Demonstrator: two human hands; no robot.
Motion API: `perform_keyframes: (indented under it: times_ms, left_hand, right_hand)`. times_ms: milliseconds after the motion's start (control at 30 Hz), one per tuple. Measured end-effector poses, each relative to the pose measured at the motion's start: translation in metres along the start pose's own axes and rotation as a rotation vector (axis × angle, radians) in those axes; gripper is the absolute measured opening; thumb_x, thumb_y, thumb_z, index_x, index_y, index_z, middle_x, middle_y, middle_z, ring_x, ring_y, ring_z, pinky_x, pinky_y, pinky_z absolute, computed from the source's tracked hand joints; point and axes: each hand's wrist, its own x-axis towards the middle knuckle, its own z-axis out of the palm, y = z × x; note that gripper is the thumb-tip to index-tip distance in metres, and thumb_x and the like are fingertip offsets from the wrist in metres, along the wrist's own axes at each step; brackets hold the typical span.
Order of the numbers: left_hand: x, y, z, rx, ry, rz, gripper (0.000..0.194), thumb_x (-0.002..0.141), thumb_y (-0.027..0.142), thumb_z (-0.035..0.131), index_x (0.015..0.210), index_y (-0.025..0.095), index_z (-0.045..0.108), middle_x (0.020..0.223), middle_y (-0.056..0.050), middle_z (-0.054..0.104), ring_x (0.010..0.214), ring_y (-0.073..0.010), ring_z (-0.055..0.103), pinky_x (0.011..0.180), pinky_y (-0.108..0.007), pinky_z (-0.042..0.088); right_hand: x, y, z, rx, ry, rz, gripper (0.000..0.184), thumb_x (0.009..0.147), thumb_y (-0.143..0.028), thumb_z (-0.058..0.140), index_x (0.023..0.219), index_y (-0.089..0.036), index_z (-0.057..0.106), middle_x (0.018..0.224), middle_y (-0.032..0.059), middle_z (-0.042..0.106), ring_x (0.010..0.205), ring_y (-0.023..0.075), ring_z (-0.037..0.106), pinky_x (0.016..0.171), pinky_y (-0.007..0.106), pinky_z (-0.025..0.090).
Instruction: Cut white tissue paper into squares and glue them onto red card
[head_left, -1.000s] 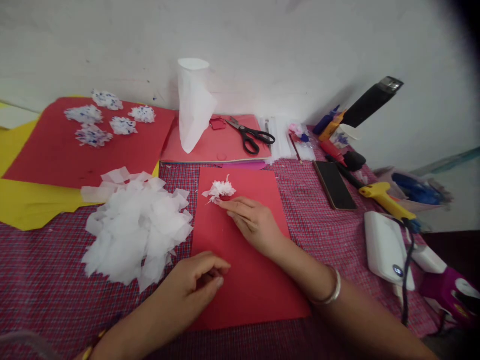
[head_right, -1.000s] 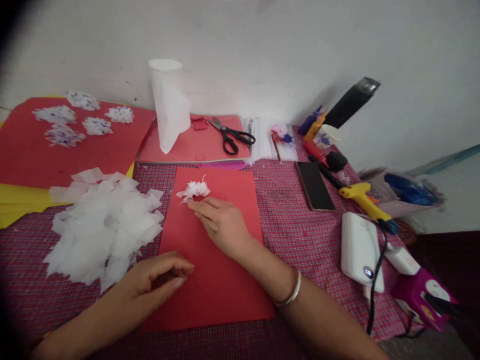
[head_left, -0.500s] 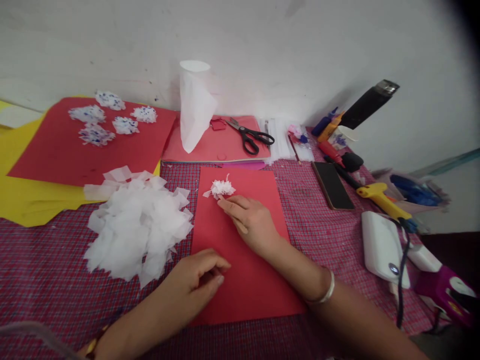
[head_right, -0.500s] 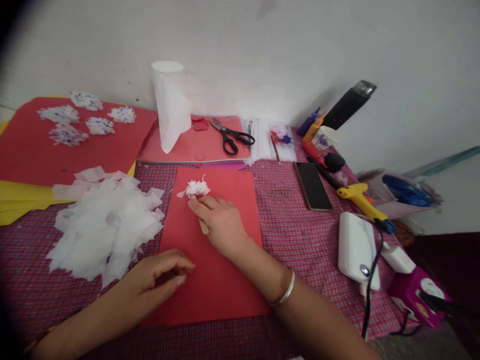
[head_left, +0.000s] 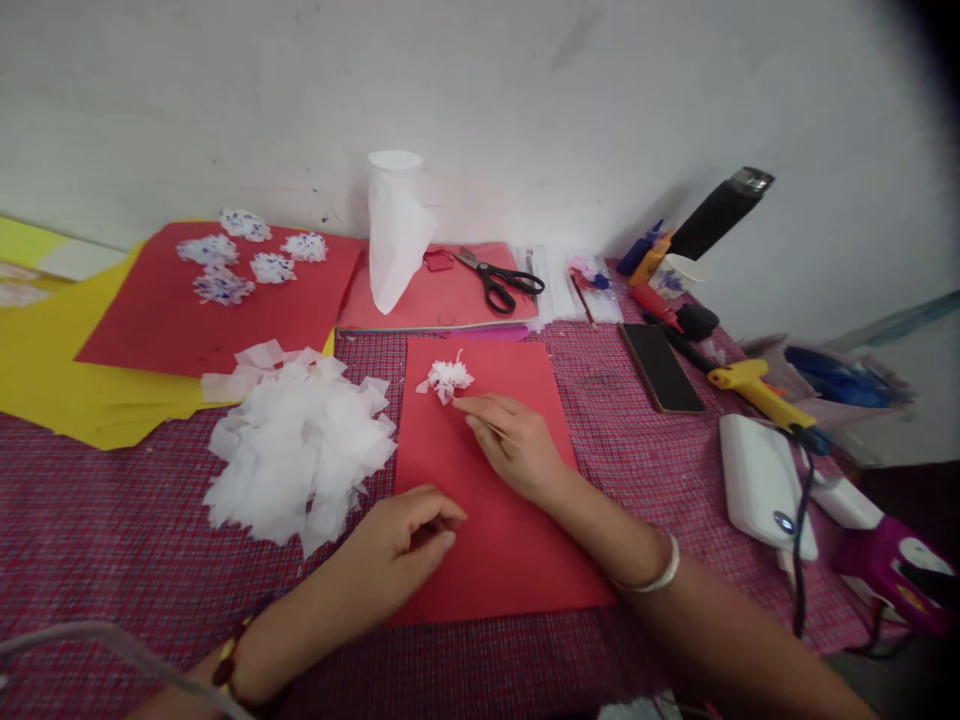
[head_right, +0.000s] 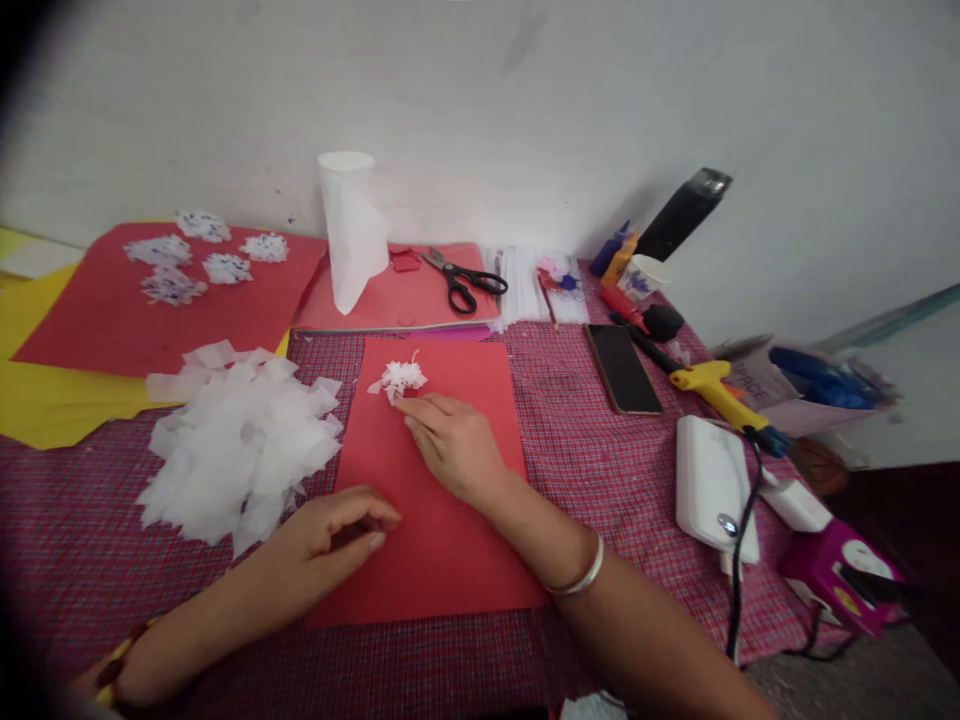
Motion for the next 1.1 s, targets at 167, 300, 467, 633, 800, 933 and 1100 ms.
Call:
perform_keyframes:
  times_ms: [167, 300, 467, 633, 800, 933, 1100]
  left_hand:
    - [0.001, 0.004, -0.001, 0.011, -0.002, -0.014, 0.018, 0.085, 0.021, 0.049, 0.091, 0.020, 0.066, 0.087, -0.003, 0.070, 0.082, -0.0174, 0.062, 0.075, -0.030, 0.048]
    - [0.002, 0.006, -0.001, 0.029, 0.009, -0.017, 0.018, 0.084, 0.021, 0.049, 0.089, 0.020, 0.066, 0.085, -0.003, 0.069, 0.080, -0.0172, 0.062, 0.073, -0.030, 0.047]
    - [0.001, 0.005, -0.001, 0.034, -0.001, -0.026, 0.019, 0.085, 0.021, 0.048, 0.091, 0.020, 0.066, 0.086, -0.003, 0.068, 0.080, -0.0172, 0.062, 0.073, -0.030, 0.047]
    - [0.001, 0.004, -0.001, 0.033, -0.011, -0.029, 0.019, 0.086, 0.021, 0.048, 0.092, 0.020, 0.066, 0.088, -0.003, 0.069, 0.082, -0.0178, 0.062, 0.075, -0.032, 0.048]
    - [0.000, 0.003, 0.000, 0.027, -0.008, -0.040, 0.020, 0.086, 0.021, 0.048, 0.094, 0.019, 0.066, 0.088, -0.004, 0.068, 0.081, -0.0178, 0.062, 0.074, -0.032, 0.047]
    - [0.001, 0.001, 0.000, 0.027, -0.014, -0.036, 0.020, 0.086, 0.022, 0.047, 0.093, 0.019, 0.066, 0.087, -0.004, 0.068, 0.081, -0.0178, 0.061, 0.074, -0.032, 0.047]
    - [0.002, 0.002, 0.000, 0.040, -0.006, -0.027, 0.020, 0.086, 0.022, 0.047, 0.094, 0.019, 0.066, 0.090, -0.004, 0.069, 0.083, -0.0177, 0.062, 0.076, -0.032, 0.047]
  right_hand:
    - [0.001, 0.002, 0.000, 0.073, 0.013, 0.031, 0.032, 0.100, -0.021, 0.044, 0.121, -0.022, 0.067, 0.108, 0.0084, 0.072, 0.096, 0.0181, 0.067, 0.085, 0.035, 0.054]
    - [0.004, 0.004, 0.003, -0.078, -0.088, -0.030, 0.032, 0.100, -0.018, 0.043, 0.120, -0.019, 0.067, 0.104, 0.0102, 0.072, 0.091, 0.0195, 0.066, 0.080, 0.035, 0.053]
    - [0.006, 0.001, 0.005, -0.217, -0.158, -0.054, 0.032, 0.097, -0.013, 0.046, 0.122, -0.017, 0.066, 0.107, 0.0118, 0.070, 0.094, 0.0208, 0.065, 0.079, 0.034, 0.051]
    - [0.006, -0.002, 0.004, -0.193, -0.139, -0.003, 0.036, 0.097, -0.010, 0.042, 0.124, -0.017, 0.065, 0.107, 0.0118, 0.069, 0.090, 0.0188, 0.064, 0.075, 0.030, 0.050]
    - [0.007, -0.004, 0.005, -0.247, -0.160, 0.002, 0.036, 0.094, -0.009, 0.045, 0.124, -0.012, 0.064, 0.109, 0.0136, 0.069, 0.087, 0.0199, 0.063, 0.073, 0.031, 0.049]
    - [0.008, -0.004, 0.007, -0.319, -0.184, 0.008, 0.041, 0.090, -0.006, 0.048, 0.127, -0.014, 0.063, 0.113, 0.0122, 0.069, 0.088, 0.0204, 0.062, 0.074, 0.032, 0.048]
    - [0.008, -0.004, 0.009, -0.370, -0.198, 0.011, 0.039, 0.091, -0.008, 0.050, 0.127, -0.016, 0.063, 0.117, 0.0119, 0.069, 0.092, 0.0226, 0.062, 0.077, 0.034, 0.049]
